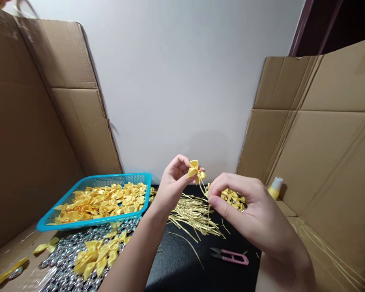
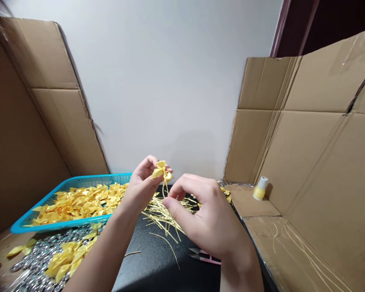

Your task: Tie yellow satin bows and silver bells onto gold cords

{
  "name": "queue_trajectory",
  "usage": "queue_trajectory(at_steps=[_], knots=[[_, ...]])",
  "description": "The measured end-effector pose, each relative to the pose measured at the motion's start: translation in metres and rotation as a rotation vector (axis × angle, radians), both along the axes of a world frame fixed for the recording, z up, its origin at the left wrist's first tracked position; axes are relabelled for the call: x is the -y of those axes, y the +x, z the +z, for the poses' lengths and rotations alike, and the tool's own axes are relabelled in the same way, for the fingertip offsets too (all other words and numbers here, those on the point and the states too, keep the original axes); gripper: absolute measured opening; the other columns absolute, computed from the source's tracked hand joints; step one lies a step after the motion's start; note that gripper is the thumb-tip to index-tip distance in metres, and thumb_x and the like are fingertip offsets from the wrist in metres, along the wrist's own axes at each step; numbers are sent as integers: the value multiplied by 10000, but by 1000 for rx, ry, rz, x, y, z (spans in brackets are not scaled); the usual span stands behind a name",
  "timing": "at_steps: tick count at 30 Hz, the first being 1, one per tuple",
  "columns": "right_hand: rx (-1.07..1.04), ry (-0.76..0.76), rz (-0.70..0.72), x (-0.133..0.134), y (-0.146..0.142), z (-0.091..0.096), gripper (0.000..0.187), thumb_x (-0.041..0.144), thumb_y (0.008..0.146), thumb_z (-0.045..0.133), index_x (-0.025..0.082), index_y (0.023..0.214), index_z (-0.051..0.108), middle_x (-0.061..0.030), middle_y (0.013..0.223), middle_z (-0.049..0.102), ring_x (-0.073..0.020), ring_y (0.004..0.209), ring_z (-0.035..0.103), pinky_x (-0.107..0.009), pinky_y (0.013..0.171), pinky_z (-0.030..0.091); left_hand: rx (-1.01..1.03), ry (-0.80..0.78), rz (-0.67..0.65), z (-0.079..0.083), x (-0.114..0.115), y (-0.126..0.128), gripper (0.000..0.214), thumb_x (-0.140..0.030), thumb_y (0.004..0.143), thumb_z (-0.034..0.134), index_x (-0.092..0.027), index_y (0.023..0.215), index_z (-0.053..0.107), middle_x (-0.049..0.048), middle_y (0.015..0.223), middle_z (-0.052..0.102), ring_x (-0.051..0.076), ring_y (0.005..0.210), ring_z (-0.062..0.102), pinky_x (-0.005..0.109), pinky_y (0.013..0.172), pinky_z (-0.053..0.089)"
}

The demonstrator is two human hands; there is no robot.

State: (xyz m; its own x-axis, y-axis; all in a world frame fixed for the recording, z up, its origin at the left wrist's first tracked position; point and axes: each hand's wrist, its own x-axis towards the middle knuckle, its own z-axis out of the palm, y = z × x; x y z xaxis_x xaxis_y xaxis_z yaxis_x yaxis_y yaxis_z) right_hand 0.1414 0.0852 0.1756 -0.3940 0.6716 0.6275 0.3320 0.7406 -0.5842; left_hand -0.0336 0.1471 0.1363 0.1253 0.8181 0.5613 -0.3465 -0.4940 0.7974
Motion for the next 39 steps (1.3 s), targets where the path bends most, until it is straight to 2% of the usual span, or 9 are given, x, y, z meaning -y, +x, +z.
queue_trajectory(at_steps=[6,10,15,18,23,30,35,39], knots=[[-108,149,-263,-10,-13,-6,89,213,829,642,204,742,621,36,714,632,-111,678,573,-239,639,438,-26,69,-63,5,8,4,246,-227,788,702,-233,920,495,2,837,699,121,771,669,248,744,525],[-97,205,-340,-16,-19,-11,55,165,788,675,202,765,641,25,747,645,-122,691,573,-255,647,446,-72,66,-64,6,11,3,192,-255,792,699,-202,877,535,53,903,718,148,823,679,277,785,531],[-114,235,-346,-16,-20,-12,72,145,797,646,199,750,640,9,772,658,-131,699,575,-281,670,455,-86,111,-136,6,11,0,288,-265,714,769,-196,926,586,90,1011,716,201,917,678,323,817,545],[-125,243,-352,-16,-21,-12,84,145,796,634,202,734,637,0,771,656,-139,699,576,-294,671,456,-79,126,-124,7,13,0,301,-270,698,785,-194,941,625,96,1048,711,221,982,665,338,850,543],[-126,238,-368,-17,-22,-13,117,128,791,623,196,696,613,2,736,627,-140,690,558,-296,666,444,-148,84,-17,10,19,0,176,-238,801,687,-188,970,685,99,1067,718,207,950,678,359,873,550],[-143,190,-334,-18,-19,-11,90,138,800,636,203,750,598,10,766,618,-135,702,549,-272,654,443,-145,57,-27,13,22,-1,198,-181,829,653,-202,1025,681,75,1013,739,185,951,689,329,884,553],[-53,358,-272,-18,-16,-10,162,126,805,658,238,921,651,-1,851,618,-159,812,563,-313,753,447,-188,49,28,14,25,0,279,-188,824,651,-188,1102,640,90,990,733,200,963,684,319,853,562],[63,432,-238,-21,-13,-11,144,166,870,610,266,914,703,-17,848,616,-171,830,566,-346,767,437,-241,75,38,17,32,-1,320,-204,852,614,-180,1169,587,99,988,728,197,929,686,313,819,570]])
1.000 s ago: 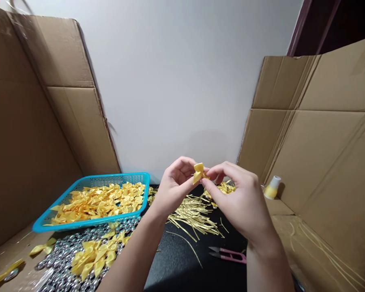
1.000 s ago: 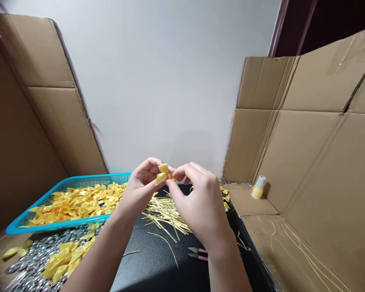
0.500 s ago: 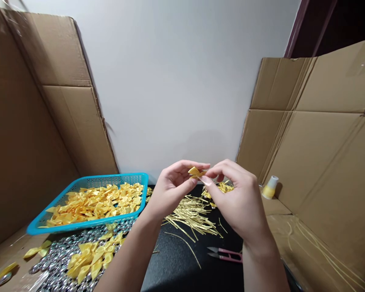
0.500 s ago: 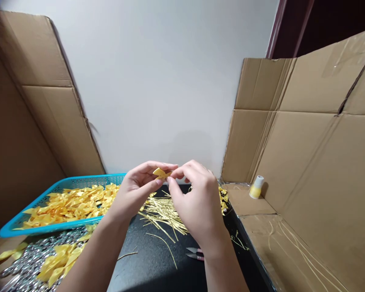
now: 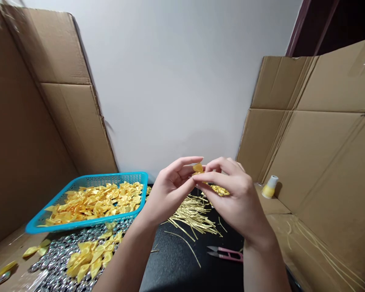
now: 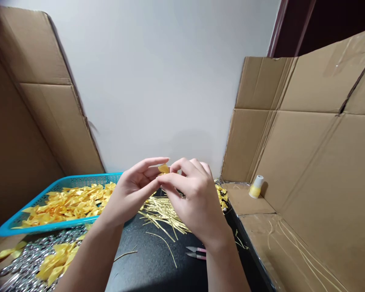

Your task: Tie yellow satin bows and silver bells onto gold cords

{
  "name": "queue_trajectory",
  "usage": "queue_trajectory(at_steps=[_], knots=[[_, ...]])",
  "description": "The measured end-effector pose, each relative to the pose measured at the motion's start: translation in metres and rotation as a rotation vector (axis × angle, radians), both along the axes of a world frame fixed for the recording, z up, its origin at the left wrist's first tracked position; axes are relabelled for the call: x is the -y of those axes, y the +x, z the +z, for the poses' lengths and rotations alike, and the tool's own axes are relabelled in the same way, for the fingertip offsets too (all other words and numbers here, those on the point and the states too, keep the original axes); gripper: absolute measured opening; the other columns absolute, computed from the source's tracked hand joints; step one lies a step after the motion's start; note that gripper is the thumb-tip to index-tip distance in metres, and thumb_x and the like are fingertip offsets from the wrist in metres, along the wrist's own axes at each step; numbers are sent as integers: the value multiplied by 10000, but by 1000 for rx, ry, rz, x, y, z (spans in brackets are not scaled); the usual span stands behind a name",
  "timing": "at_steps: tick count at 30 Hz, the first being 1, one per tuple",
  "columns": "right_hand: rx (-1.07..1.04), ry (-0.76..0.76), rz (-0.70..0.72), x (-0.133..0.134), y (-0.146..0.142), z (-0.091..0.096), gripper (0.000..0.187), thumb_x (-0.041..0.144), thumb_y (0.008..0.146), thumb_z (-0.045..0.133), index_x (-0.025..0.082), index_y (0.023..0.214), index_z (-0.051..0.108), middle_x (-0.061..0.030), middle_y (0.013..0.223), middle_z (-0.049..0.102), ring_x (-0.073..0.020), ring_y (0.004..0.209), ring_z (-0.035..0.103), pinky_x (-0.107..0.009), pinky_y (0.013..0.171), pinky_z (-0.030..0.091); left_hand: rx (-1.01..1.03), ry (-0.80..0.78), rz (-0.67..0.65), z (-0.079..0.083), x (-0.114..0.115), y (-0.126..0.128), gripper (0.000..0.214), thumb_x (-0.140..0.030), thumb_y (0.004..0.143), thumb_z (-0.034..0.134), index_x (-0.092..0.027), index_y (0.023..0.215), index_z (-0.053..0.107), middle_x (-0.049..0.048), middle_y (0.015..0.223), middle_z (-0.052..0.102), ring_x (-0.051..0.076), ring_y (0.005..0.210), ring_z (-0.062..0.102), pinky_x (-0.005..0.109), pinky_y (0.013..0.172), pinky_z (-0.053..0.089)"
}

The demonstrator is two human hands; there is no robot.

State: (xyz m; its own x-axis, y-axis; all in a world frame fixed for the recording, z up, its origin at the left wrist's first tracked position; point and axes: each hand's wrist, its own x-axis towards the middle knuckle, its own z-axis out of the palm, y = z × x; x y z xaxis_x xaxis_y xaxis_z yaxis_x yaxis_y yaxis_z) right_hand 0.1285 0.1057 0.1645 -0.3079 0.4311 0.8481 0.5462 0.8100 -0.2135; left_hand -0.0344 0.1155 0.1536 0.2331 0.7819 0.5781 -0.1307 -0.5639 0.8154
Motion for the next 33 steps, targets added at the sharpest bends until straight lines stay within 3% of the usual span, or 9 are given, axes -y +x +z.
queue_trajectory(at_steps=[8,15,20,22,27,33], knots=[[-353,-125,249,-11,-1,-3,95,146,840,644,233,839,683,3,850,658,-142,833,614,-305,774,492,-51,16,-13,2,7,0,290,-185,872,595,-200,1160,578,83,985,728,189,936,679,297,812,562],[-432,-233,334,-14,-3,-4,78,162,842,633,215,805,676,-6,858,681,-148,874,629,-316,811,506,-44,17,97,0,3,1,181,-217,857,631,-187,1035,617,70,1003,706,159,910,673,261,824,556],[-459,-243,335,-15,-4,-5,81,156,844,641,210,804,686,2,821,673,-130,817,622,-290,761,502,-161,71,362,1,5,1,127,-296,808,681,-172,808,652,24,767,688,118,673,646,212,601,528],[-466,-233,330,-16,-5,-5,75,159,840,650,212,805,692,5,814,676,-126,808,622,-282,749,501,-225,78,397,3,9,0,162,-310,810,669,-166,739,643,13,699,665,106,611,617,207,548,499],[-472,-234,310,-17,-5,-5,78,158,826,665,216,790,702,17,799,689,-113,794,629,-262,749,504,-338,113,410,5,13,1,125,-298,816,659,-174,803,664,8,704,674,112,629,607,221,561,493],[-475,-308,265,-17,-6,-8,50,202,818,679,220,791,717,15,812,723,-118,791,654,-263,752,526,-355,312,560,3,14,2,85,-246,815,671,-182,759,673,-18,639,649,86,563,557,219,546,449]])
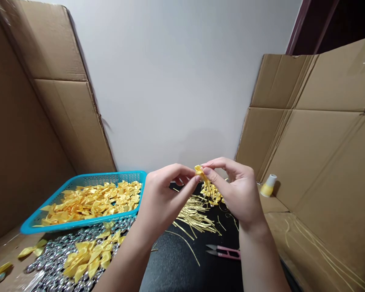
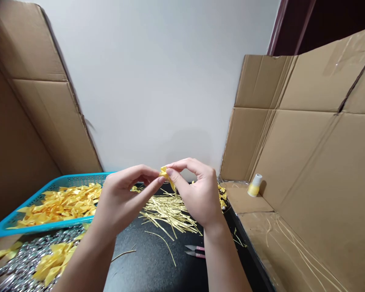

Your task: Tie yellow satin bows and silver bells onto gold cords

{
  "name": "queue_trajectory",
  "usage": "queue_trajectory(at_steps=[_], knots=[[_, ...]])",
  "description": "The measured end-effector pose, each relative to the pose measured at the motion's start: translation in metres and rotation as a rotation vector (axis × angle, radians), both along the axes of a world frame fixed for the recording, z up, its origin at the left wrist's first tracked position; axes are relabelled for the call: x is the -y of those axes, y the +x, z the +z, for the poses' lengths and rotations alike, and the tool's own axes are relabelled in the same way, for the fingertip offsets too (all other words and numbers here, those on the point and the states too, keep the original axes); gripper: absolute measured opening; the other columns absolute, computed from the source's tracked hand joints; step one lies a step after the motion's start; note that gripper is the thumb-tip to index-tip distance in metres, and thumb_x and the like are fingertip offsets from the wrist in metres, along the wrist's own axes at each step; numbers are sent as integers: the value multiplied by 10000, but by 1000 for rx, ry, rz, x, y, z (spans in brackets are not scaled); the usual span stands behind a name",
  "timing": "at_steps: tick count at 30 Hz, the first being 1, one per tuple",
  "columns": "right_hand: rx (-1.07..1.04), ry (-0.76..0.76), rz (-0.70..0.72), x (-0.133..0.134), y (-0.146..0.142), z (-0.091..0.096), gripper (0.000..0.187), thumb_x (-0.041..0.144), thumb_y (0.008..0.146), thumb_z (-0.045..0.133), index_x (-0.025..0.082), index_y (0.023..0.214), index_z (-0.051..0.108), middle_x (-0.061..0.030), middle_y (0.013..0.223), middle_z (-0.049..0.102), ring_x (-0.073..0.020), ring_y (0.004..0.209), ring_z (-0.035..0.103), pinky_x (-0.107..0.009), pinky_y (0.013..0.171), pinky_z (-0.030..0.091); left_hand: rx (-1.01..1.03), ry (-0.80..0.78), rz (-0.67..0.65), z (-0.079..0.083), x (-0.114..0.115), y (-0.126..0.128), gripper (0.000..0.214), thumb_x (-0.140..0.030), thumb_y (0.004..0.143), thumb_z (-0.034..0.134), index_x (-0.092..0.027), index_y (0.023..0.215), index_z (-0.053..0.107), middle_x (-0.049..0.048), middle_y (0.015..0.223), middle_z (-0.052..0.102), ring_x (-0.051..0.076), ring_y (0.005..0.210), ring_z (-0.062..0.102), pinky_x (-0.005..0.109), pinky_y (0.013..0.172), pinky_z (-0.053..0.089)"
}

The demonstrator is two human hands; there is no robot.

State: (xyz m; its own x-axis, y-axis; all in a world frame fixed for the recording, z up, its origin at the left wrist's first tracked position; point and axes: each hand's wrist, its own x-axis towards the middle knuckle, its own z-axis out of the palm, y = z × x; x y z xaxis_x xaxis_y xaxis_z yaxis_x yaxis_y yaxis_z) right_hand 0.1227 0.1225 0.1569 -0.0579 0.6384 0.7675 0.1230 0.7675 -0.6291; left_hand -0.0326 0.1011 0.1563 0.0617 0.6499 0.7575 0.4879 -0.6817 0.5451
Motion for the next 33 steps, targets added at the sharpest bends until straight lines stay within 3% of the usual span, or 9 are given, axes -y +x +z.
queue_trajectory(at_steps=[5,9,11,14,16,19,25,33], knots=[[-6,-110,57,0,-2,-2,39,228,801,694,231,791,732,15,808,738,-127,790,675,-268,751,547,13,105,-42,3,1,-3,95,-221,785,706,-187,705,667,-20,642,584,92,604,509,229,564,420],[-38,-238,196,-2,-3,-1,87,276,819,673,225,815,742,-7,829,745,-142,815,689,-289,773,563,135,-5,-153,4,-5,-3,106,-254,783,708,-194,698,689,-2,714,547,106,648,530,235,559,439],[-78,-296,260,-3,-3,-1,136,300,811,682,224,909,738,-22,886,749,-152,853,692,-302,800,569,218,-70,-205,3,-8,-3,116,-273,785,703,-196,698,693,2,733,534,103,632,528,224,512,429],[-99,-328,316,-3,-3,-1,374,284,754,742,237,1116,664,-18,901,747,-159,872,692,-325,843,566,293,-90,-195,3,-10,-3,141,-288,769,718,-194,669,684,-6,685,524,89,591,481,201,460,377],[-82,-316,286,-2,-4,-1,426,257,734,755,232,1143,638,-11,864,745,-160,853,694,-330,844,568,283,-103,-184,2,-11,-3,166,-289,780,707,-190,650,680,-7,660,535,80,572,466,191,448,360],[-92,-282,157,0,-6,-1,324,229,739,731,199,1054,660,-25,827,740,-168,797,702,-322,773,588,270,-164,-234,1,-10,-3,142,-285,794,691,-184,694,688,2,711,573,77,586,499,180,458,393],[-168,-178,-21,2,-11,-2,291,232,771,692,202,1056,641,-35,818,738,-194,807,712,-350,744,596,418,-295,-330,0,-10,2,123,-232,743,742,-189,805,645,-7,756,626,94,696,578,171,578,501],[-142,-45,-149,3,-13,-3,179,173,780,668,219,952,663,-5,844,728,-174,823,716,-297,733,596,464,-318,-262,-3,-9,9,124,-251,738,738,-186,789,646,-16,729,633,72,608,567,168,544,481]])
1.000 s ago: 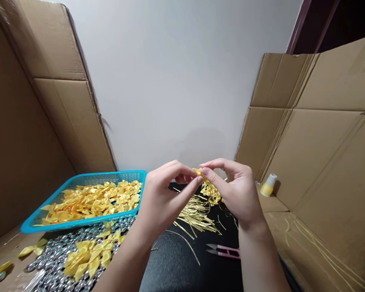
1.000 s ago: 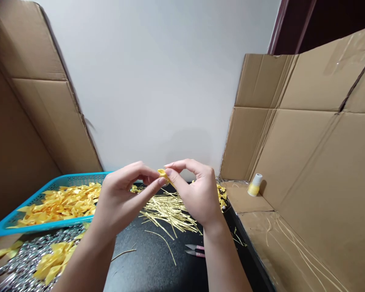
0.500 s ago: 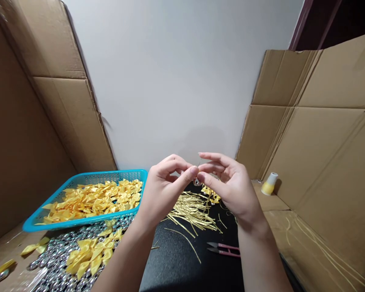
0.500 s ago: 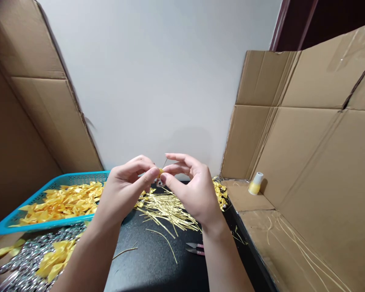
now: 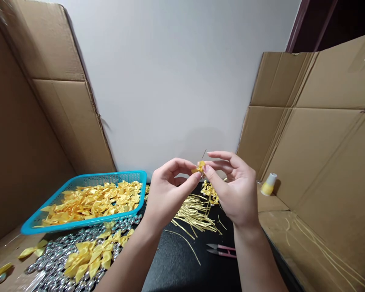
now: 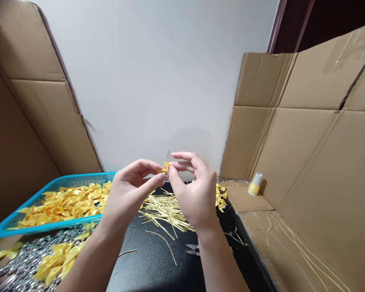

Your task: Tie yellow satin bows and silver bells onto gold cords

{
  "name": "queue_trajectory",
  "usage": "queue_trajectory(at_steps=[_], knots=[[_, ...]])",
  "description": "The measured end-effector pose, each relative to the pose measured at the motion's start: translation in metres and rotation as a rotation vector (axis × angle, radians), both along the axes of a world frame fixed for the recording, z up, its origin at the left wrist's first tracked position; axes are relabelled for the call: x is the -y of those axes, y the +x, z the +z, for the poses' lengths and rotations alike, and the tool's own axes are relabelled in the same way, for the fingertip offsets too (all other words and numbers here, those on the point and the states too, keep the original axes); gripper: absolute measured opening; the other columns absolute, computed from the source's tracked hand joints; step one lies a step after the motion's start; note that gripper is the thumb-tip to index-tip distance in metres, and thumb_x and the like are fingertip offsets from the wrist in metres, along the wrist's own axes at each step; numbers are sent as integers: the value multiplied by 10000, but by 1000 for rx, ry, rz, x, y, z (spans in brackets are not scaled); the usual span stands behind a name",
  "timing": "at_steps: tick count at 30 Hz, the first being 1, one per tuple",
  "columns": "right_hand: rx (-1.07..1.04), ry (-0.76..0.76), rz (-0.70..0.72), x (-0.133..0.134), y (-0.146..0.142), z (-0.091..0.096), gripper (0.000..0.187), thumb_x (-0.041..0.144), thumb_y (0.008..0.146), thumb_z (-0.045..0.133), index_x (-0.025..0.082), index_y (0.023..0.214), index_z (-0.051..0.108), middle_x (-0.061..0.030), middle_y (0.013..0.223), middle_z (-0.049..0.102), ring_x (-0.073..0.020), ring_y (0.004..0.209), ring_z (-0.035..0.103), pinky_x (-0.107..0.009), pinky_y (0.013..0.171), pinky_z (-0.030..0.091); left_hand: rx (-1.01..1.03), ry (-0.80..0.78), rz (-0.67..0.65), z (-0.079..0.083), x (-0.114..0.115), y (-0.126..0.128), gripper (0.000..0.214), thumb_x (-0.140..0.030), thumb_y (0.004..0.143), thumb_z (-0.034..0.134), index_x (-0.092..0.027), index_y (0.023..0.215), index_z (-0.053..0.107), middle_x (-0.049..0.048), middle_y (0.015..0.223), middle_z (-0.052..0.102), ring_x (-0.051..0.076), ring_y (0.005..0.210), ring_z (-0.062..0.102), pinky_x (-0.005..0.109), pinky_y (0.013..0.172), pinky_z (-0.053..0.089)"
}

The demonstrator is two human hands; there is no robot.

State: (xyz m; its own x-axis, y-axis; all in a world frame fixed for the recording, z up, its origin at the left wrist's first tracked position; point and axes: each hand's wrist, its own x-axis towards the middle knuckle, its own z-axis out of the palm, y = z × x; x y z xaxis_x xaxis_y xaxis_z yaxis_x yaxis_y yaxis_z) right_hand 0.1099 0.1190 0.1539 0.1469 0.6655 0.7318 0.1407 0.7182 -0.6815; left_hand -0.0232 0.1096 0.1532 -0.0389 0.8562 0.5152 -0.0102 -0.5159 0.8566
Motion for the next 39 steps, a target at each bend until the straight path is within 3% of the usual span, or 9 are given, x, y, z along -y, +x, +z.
queue_trajectory(at_steps=[12,17,24,28,31,35,39], knots=[[83,103,-8,-1,-1,-1,135,164,815,640,227,935,648,0,835,735,-157,809,712,-288,751,581,-37,-1,43,-3,-5,2,132,-314,763,702,-184,780,688,28,758,690,114,626,599,220,540,482],[21,94,-16,-1,-3,-1,65,166,808,649,215,827,611,2,793,701,-147,769,697,-274,716,574,-35,117,86,-2,-5,3,74,-266,764,707,-197,746,687,19,767,673,128,712,609,246,638,516],[-11,88,39,-2,-2,-2,107,160,809,636,219,748,571,1,758,691,-172,812,709,-299,741,584,-28,60,-58,1,-7,-4,185,-240,719,747,-186,849,626,29,801,678,134,725,632,230,612,547],[27,105,78,-1,0,-2,119,141,831,611,225,749,629,-2,833,734,-177,866,708,-333,815,578,4,47,-150,0,-8,-10,182,-229,713,755,-188,844,635,43,816,712,150,746,669,257,669,580],[66,122,74,1,0,-2,109,151,835,621,232,774,660,1,847,744,-172,852,710,-327,801,576,19,13,-211,1,-8,-13,123,-278,761,711,-194,838,663,39,755,705,141,689,667,248,625,580],[96,119,81,2,-1,0,69,165,823,638,233,819,651,5,816,735,-160,795,709,-301,751,578,-47,-30,-194,4,-7,-16,117,-296,786,691,-182,804,671,12,632,652,110,570,618,206,523,536],[76,133,73,3,5,3,71,174,835,622,228,866,655,-9,880,730,-173,872,696,-324,803,562,-42,7,-153,3,-7,-16,86,-261,774,699,-182,779,665,3,615,654,102,554,607,210,541,530]])
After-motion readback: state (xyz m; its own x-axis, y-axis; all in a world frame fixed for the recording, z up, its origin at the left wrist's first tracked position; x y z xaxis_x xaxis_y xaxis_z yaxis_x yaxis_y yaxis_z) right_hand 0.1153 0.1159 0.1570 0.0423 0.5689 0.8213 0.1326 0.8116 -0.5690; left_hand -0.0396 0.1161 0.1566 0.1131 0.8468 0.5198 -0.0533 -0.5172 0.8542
